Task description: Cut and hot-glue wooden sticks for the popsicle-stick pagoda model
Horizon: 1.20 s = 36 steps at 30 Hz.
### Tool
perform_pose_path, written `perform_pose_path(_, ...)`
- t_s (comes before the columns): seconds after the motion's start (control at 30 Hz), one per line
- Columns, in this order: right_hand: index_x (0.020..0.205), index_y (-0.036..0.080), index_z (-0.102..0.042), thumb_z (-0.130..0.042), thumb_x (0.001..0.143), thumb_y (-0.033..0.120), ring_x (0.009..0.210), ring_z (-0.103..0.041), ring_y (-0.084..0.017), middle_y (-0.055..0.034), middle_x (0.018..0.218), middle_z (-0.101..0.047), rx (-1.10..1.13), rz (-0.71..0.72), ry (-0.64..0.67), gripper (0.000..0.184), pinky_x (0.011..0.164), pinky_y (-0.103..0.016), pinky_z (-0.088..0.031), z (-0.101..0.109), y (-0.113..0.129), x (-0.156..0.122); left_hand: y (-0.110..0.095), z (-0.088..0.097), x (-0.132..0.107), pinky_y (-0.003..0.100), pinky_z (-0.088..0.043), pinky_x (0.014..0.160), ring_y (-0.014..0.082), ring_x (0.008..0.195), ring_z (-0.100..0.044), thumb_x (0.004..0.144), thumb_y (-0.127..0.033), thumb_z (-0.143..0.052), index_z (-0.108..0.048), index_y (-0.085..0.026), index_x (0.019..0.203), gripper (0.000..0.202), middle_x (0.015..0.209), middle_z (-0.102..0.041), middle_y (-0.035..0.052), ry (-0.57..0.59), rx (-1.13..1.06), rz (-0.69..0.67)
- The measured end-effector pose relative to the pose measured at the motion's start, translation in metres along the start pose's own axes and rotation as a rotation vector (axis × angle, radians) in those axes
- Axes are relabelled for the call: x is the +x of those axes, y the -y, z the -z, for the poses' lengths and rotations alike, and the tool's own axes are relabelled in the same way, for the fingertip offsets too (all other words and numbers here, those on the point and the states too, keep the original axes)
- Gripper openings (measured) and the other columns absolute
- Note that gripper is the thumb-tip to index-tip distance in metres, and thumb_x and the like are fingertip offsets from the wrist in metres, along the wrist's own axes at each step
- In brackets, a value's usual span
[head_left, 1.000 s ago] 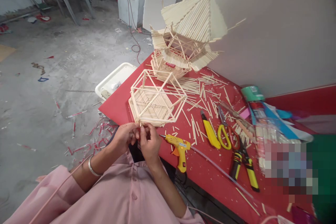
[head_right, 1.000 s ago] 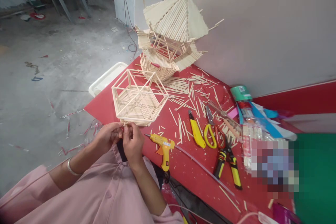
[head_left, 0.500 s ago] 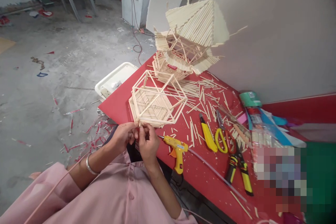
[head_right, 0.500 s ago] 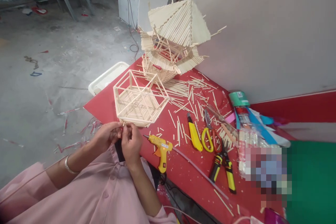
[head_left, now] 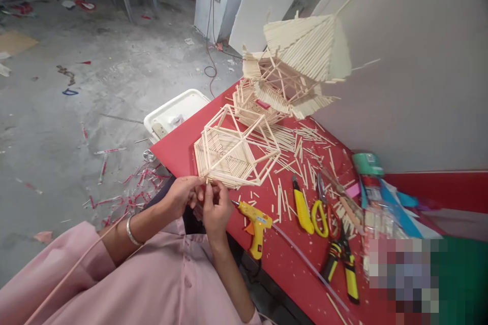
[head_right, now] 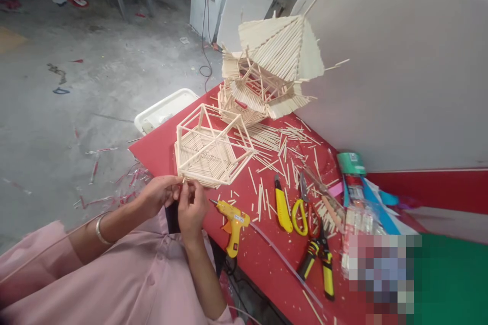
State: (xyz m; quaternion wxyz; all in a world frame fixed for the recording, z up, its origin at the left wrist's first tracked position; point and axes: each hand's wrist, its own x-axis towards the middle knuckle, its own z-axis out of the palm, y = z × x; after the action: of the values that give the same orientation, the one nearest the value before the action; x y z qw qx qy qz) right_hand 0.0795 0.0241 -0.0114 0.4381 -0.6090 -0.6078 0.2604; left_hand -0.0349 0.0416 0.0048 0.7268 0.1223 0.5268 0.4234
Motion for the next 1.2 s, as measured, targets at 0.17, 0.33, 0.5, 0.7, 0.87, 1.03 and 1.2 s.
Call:
perform_pose_path(0.17,0.101,0.016,-0.067,-0.056,0.093,0.038,0.07,-0.07,-0.018,-0.0067,0.082,-0.075,0.016,-0.016,0.013,0.026,0.067,-0.027,-0.054,-0.0004,-0.001,-0.0003,-0.0011,-0.0005,-0.0011,0.02,-0.024,0.033,0.0064,0.034,-0.04,0.07,-0.036,-0.066,-0.061,-0.013,0.055,0.028,0.045,-0.054,0.0009,0.006,0.006,-0.004)
perform_pose_path(0.33,0.101,0.016,-0.067,-0.057,0.092,0.036,0.07,-0.07,-0.017,-0.0061,0.082,-0.074,0.022,-0.012,0.007,0.024,0.067,-0.027,-0.054,-0.0008,-0.0019,0.0,-0.001,-0.0005,-0.0008,0.02,-0.024,0.033,0.0063,0.033,-0.039,0.07,-0.036,-0.066,-0.061,-0.013,0.056,0.027,0.045,-0.054,0.0005,0.007,0.005,-0.004)
perform_pose_path(0.5,0.101,0.016,-0.067,-0.056,0.092,0.037,0.069,-0.069,-0.017,-0.0062,0.08,-0.074,0.008,0.005,-0.002,0.026,0.066,-0.027,-0.054,-0.0004,-0.0008,0.0006,-0.0012,-0.0014,-0.0002,0.02,-0.024,0.033,0.0068,0.034,-0.04,0.07,-0.035,-0.066,-0.061,-0.013,0.056,0.027,0.045,-0.054,0.001,-0.001,0.005,0.0)
perform_pose_path(0.7,0.101,0.016,-0.067,-0.055,0.093,0.037,0.068,-0.069,-0.017,-0.0058,0.079,-0.073,0.01,-0.001,0.008,0.025,0.066,-0.027,-0.054,-0.0001,-0.0009,0.0007,-0.0038,-0.0032,-0.0022,0.02,-0.024,0.033,0.0065,0.033,-0.04,0.069,-0.035,-0.066,-0.062,-0.013,0.056,0.026,0.045,-0.054,0.0008,-0.01,0.008,0.005)
perform_pose_path(0.87,0.1,0.016,-0.067,-0.056,0.093,0.036,0.067,-0.068,-0.017,-0.0053,0.077,-0.073,0.007,0.007,0.001,0.025,0.065,-0.026,-0.053,0.0,0.0,0.001,-0.0004,-0.0001,-0.0005,0.02,-0.023,0.034,0.0065,0.034,-0.04,0.069,-0.036,-0.067,-0.063,-0.013,0.057,0.027,0.046,-0.054,0.0012,0.003,0.004,-0.003)
perform_pose_path(1.03,0.1,0.016,-0.068,-0.056,0.093,0.036,0.066,-0.068,-0.017,-0.0056,0.077,-0.073,0.009,0.019,0.001,0.025,0.065,-0.027,-0.054,0.0008,0.0017,0.0014,0.001,0.001,0.0007,0.02,-0.023,0.034,0.0067,0.035,-0.041,0.07,-0.036,-0.067,-0.064,-0.013,0.058,0.027,0.046,-0.055,0.0015,0.003,-0.002,-0.008)
perform_pose_path(1.2,0.1,0.015,-0.067,-0.057,0.092,0.036,0.067,-0.068,-0.017,-0.006,0.078,-0.073,-0.001,0.011,-0.007,0.025,0.065,-0.027,-0.054,0.0006,0.0012,0.001,-0.002,-0.0017,-0.002,0.02,-0.024,0.034,0.0068,0.035,-0.04,0.069,-0.035,-0.066,-0.063,-0.013,0.057,0.026,0.045,-0.055,0.0015,-0.007,-0.002,-0.003)
